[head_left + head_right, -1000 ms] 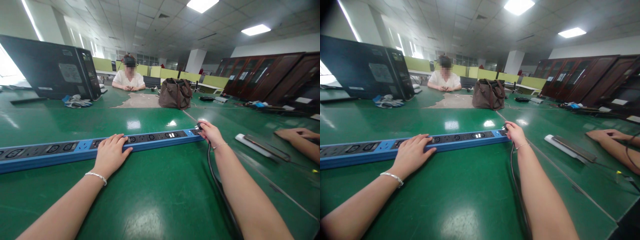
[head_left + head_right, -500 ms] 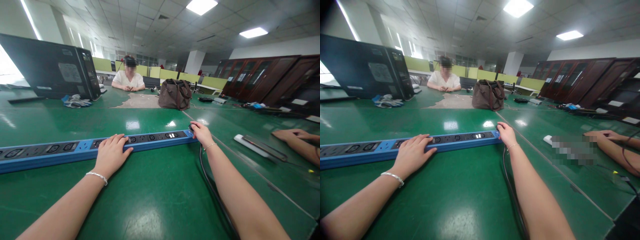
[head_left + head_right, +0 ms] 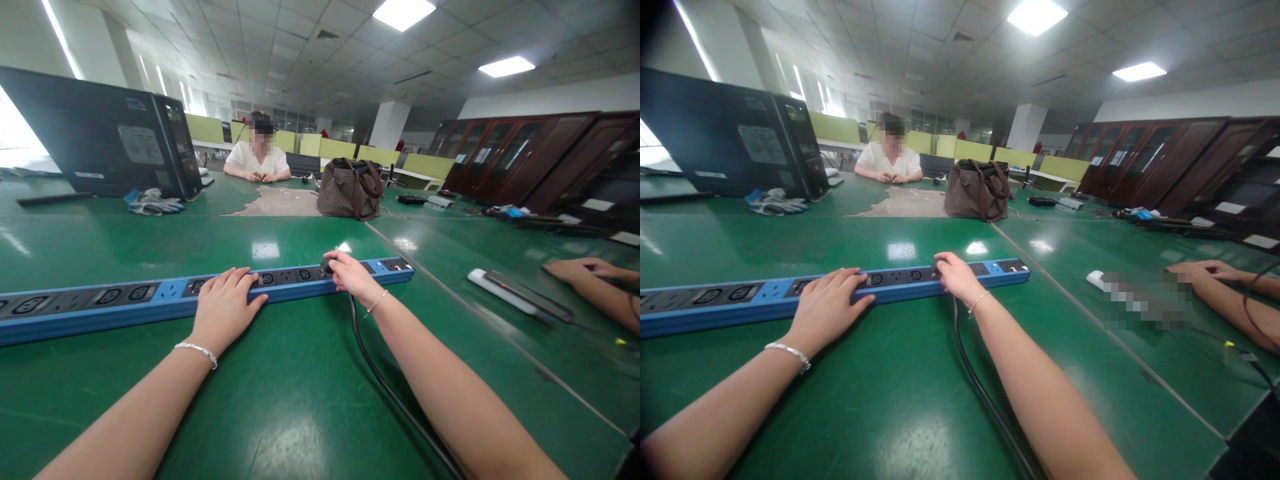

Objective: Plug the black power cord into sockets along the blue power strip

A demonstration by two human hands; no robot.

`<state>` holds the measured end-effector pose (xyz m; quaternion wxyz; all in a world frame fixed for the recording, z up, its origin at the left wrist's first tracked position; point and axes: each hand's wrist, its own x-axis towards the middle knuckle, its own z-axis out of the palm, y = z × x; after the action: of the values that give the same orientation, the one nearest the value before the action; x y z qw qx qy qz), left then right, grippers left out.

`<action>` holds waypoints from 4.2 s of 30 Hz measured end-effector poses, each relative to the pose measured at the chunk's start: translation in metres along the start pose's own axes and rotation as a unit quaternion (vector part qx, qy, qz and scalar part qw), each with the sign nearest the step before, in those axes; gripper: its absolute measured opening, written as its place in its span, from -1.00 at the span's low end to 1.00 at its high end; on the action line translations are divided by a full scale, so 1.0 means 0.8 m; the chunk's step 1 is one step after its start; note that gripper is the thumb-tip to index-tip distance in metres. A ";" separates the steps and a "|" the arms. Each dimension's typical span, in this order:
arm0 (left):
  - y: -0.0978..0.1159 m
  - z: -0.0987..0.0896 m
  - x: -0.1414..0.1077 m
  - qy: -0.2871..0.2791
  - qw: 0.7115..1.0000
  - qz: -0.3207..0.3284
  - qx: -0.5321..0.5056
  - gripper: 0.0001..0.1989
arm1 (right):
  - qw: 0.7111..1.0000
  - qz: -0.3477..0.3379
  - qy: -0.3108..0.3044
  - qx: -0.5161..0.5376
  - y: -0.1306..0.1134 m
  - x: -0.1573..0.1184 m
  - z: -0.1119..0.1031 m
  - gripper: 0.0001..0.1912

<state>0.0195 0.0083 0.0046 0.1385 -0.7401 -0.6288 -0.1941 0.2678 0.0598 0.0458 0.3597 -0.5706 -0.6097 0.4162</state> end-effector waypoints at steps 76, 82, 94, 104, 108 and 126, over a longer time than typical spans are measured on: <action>0.006 -0.013 -0.005 0.228 0.943 0.219 -0.106 -0.70 | 0.965 -0.184 -0.151 0.107 -0.006 -0.045 0.107 -0.51; -0.042 -0.013 0.009 0.214 0.940 -0.088 -0.251 -0.73 | 0.961 -0.238 0.078 -0.115 0.021 -0.023 0.081 -0.65; -0.042 -0.006 0.019 0.052 0.930 -0.139 -0.336 -0.77 | 0.916 -0.270 0.149 -0.255 0.022 -0.020 0.085 -0.62; -0.035 -0.003 0.014 0.118 0.963 -0.078 -0.229 -0.77 | 0.913 -0.270 0.135 -0.275 0.022 -0.021 0.086 -0.60; -0.034 -0.002 0.013 0.115 0.970 -0.047 -0.208 -0.72 | 0.911 -0.276 0.131 -0.278 0.022 -0.021 0.086 -0.62; -0.033 -0.006 0.014 0.095 0.979 -0.057 -0.174 -0.66 | 0.907 -0.292 0.112 -0.283 0.020 -0.020 0.086 -0.66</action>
<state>-0.0053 0.0208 0.0128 0.0555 -0.6943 -0.6106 -0.3770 0.2129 0.0372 0.0042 0.3546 -0.4878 -0.7968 0.0364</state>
